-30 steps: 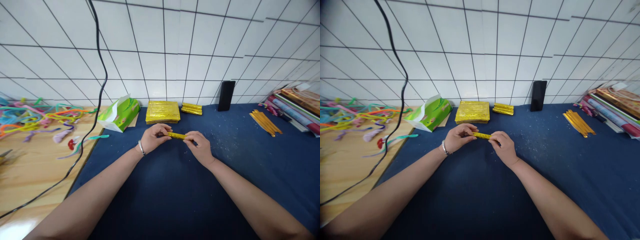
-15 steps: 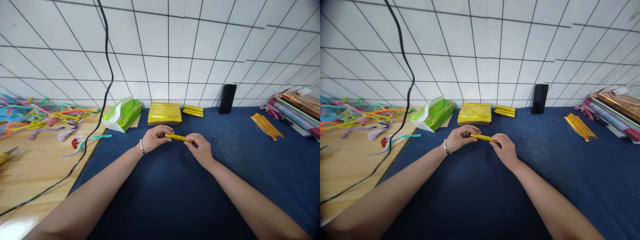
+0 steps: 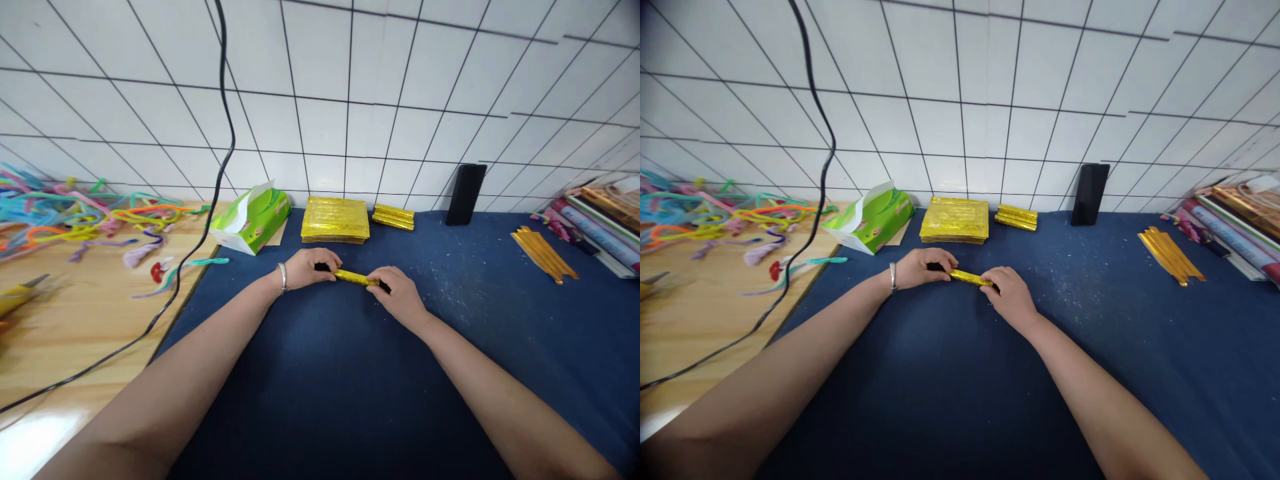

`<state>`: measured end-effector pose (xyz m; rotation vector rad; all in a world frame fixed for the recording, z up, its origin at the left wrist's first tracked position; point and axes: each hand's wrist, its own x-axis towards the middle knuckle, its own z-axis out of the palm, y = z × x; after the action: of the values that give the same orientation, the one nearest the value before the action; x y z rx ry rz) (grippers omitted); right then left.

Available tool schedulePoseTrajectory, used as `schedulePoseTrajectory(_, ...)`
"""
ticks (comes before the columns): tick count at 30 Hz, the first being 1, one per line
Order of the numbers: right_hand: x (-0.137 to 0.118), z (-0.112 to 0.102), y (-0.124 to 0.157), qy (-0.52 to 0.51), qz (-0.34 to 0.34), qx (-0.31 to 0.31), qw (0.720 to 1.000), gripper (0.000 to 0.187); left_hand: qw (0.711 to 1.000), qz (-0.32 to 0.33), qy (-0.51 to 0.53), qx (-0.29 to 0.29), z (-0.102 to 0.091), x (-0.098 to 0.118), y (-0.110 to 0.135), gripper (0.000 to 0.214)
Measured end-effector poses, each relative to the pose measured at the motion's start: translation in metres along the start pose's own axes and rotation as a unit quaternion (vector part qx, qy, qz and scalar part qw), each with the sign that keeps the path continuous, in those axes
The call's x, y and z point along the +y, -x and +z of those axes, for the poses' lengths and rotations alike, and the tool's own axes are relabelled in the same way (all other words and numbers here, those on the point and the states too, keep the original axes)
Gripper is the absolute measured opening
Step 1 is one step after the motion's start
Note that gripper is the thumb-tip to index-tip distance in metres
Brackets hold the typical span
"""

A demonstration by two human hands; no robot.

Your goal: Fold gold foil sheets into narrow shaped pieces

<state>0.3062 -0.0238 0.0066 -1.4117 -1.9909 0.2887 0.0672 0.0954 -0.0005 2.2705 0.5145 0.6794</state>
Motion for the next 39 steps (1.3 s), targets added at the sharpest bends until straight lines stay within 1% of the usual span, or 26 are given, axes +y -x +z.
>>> schedulePoseTrajectory(3,-0.001,-0.002,0.000,0.022,0.009,-0.004,1.000,0.022,1.000,-0.006,-0.003,-0.002,0.000,0.003,0.000,0.014)
schedulePoseTrajectory(6,-0.002,-0.003,-0.001,0.035,0.003,-0.010,0.999,0.020,1.000,-0.002,-0.002,-0.004,0.000,0.005,-0.001,0.014)
schedulePoseTrajectory(10,-0.002,-0.002,-0.001,0.026,-0.024,-0.002,0.999,0.018,1.000,0.009,-0.007,-0.009,-0.002,0.007,-0.001,0.013)
schedulePoseTrajectory(13,-0.003,0.000,-0.001,0.019,-0.055,-0.008,0.998,0.018,1.000,0.009,-0.002,-0.017,-0.007,0.007,0.001,0.016)
schedulePoseTrajectory(15,-0.004,0.001,-0.001,0.020,-0.073,-0.021,0.997,0.018,1.000,-0.015,0.007,-0.021,-0.011,0.006,0.003,0.019)
schedulePoseTrajectory(19,-0.005,0.001,-0.002,0.024,-0.091,-0.042,0.995,0.020,0.995,-0.087,0.028,-0.043,-0.017,0.006,0.005,0.025)
schedulePoseTrajectory(21,-0.005,0.000,-0.002,0.024,-0.089,-0.045,0.995,0.020,0.993,-0.099,0.026,-0.059,-0.019,0.008,0.004,0.027)
schedulePoseTrajectory(24,-0.006,0.000,-0.002,0.025,-0.083,-0.050,0.995,0.020,0.993,-0.092,-0.001,-0.078,-0.018,0.011,0.002,0.027)
schedulePoseTrajectory(28,-0.005,0.001,-0.001,0.023,-0.078,-0.054,0.995,0.021,0.993,-0.069,-0.045,-0.081,-0.015,0.011,0.001,0.024)
schedulePoseTrajectory(30,-0.004,0.001,-0.001,0.023,-0.076,-0.054,0.995,0.021,0.993,-0.067,-0.051,-0.078,-0.015,0.010,0.001,0.023)
schedulePoseTrajectory(35,-0.003,0.001,-0.002,0.033,-0.066,-0.052,0.996,0.027,0.993,-0.083,-0.021,-0.077,-0.013,0.007,0.002,0.023)
schedulePoseTrajectory(39,-0.003,0.000,-0.001,0.042,-0.042,-0.053,0.997,0.035,0.990,-0.111,0.051,-0.066,-0.013,0.004,0.004,0.026)
